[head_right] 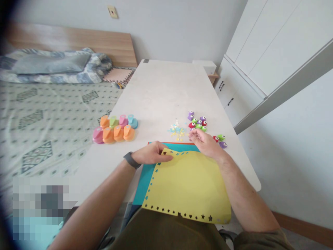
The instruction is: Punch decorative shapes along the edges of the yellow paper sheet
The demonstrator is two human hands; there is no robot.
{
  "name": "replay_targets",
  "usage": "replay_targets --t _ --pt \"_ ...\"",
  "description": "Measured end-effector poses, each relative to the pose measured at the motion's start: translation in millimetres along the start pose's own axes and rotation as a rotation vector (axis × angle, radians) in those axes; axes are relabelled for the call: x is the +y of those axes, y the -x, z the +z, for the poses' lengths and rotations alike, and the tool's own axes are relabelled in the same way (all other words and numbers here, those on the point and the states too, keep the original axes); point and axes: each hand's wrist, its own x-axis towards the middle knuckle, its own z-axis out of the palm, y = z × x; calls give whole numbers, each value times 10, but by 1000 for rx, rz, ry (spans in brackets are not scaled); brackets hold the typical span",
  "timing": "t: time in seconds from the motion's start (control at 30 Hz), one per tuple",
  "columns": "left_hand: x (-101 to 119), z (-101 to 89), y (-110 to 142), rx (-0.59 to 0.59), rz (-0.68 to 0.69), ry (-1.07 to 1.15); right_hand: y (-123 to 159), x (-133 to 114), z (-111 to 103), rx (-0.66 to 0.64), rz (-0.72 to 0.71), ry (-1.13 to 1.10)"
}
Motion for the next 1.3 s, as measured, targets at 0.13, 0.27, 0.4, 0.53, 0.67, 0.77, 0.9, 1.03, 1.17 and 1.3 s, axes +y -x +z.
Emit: replay_targets --t 0.13,0.27,0.4,0.53,0.67,0.77,0.9,1.03,1.17,1.3 --pt "11 -25 6 -76 14 -72 141 55 -151 40 18 123" --pt "14 -43 16 -64 12 -107 325 152 -301 161 57 275" --pt "2 -42 16 -68 1 -116 462 286 -344 205 86 499" --pt "14 -36 11 -70 1 -111 509 394 -298 198 17 658" --pt "49 -30 16 -35 -39 -85 486 458 -254 204 -13 632" --pt "67 -28 21 1 -74 -64 460 473 -230 214 36 551" --pt "79 -26 27 17 -92 -58 457 422 -230 210 139 486" --pt "80 -12 27 15 -106 -44 472 331 -271 142 167 463" --pt "80 3 24 12 -123 -10 470 311 -300 160 121 403" --pt "76 2 24 3 -118 40 454 367 -292 244 143 299"
